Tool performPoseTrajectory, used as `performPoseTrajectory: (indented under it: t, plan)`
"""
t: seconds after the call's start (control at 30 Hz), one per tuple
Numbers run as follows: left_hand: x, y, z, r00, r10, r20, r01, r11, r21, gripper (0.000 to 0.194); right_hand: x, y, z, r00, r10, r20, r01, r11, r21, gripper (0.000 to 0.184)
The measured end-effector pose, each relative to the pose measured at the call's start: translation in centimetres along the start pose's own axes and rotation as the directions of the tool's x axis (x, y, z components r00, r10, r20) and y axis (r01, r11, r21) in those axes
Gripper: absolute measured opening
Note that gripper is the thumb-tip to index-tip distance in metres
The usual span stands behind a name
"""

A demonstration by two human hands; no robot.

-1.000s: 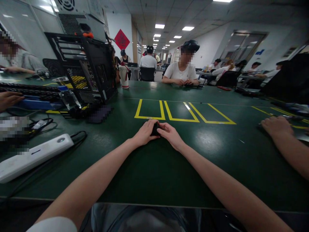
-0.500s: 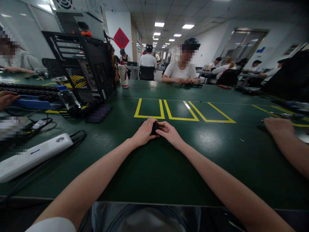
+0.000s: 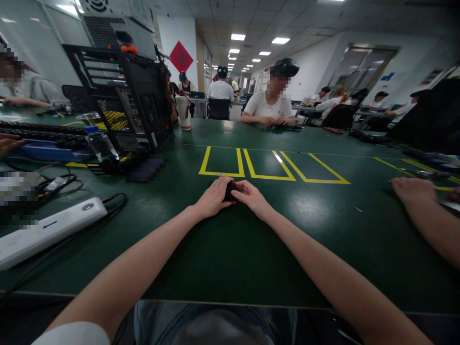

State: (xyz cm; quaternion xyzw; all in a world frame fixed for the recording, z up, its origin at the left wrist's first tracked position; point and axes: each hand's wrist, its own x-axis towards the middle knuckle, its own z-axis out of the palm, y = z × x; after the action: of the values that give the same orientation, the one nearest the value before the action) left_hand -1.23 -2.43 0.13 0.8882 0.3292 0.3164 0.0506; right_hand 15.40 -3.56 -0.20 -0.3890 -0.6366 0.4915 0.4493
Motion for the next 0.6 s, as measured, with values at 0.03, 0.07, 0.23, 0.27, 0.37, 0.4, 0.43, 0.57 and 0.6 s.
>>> performPoseTrajectory:
  t: [0.03,0.07,0.23,0.27,0.37,0.4,0.43,0.57,0.6]
  plan:
    - [0.00,-0.06,0.07,1.000,0.002,-0.002,-0.002,1.000,0.002,0.056,-0.02,-0.05,-0.01,1.000,-0.023,0.015,0.023,1.000,0.016,0.028]
    - [0.00,-0.12,0.13,1.000,0.005,-0.004,-0.005,1.000,0.003,0.056,-0.04,-0.11,0.00,0.999,-0.039,0.028,0.038,0.999,0.027,0.029]
    - [0.05,-0.23,0.26,1.000,0.014,-0.012,-0.014,1.000,0.004,0.057,-0.16,-0.43,0.09,0.999,-0.028,0.018,0.028,1.000,0.005,0.025]
    - [0.05,-0.22,0.25,1.000,0.014,-0.012,-0.014,1.000,0.003,0.057,-0.14,-0.49,0.11,1.000,-0.028,0.002,0.028,1.000,-0.007,0.022]
    - [0.00,-0.16,0.19,1.000,0.005,-0.010,-0.005,1.000,0.004,0.058,0.00,-0.61,0.14,0.999,-0.036,-0.029,0.035,0.999,-0.040,0.021]
    - [-0.01,-0.14,0.16,1.000,0.002,-0.010,-0.002,1.000,0.007,0.058,0.04,-0.65,0.13,0.999,-0.033,-0.030,0.031,0.998,-0.049,0.023]
    - [-0.02,-0.12,0.13,1.000,0.002,-0.010,-0.002,1.000,0.012,0.058,0.08,-0.69,0.12,0.999,-0.025,-0.030,0.023,0.998,-0.062,0.025]
    - [-0.05,0.03,-0.09,1.000,0.010,0.004,-0.011,0.999,0.045,0.057,0.08,-0.82,0.10,1.000,-0.010,-0.016,0.008,0.993,-0.119,0.029]
    - [-0.06,0.09,-0.14,1.000,0.002,0.014,-0.003,0.998,0.061,0.056,0.06,-0.82,0.10,1.000,-0.022,-0.001,0.022,0.993,-0.117,0.028]
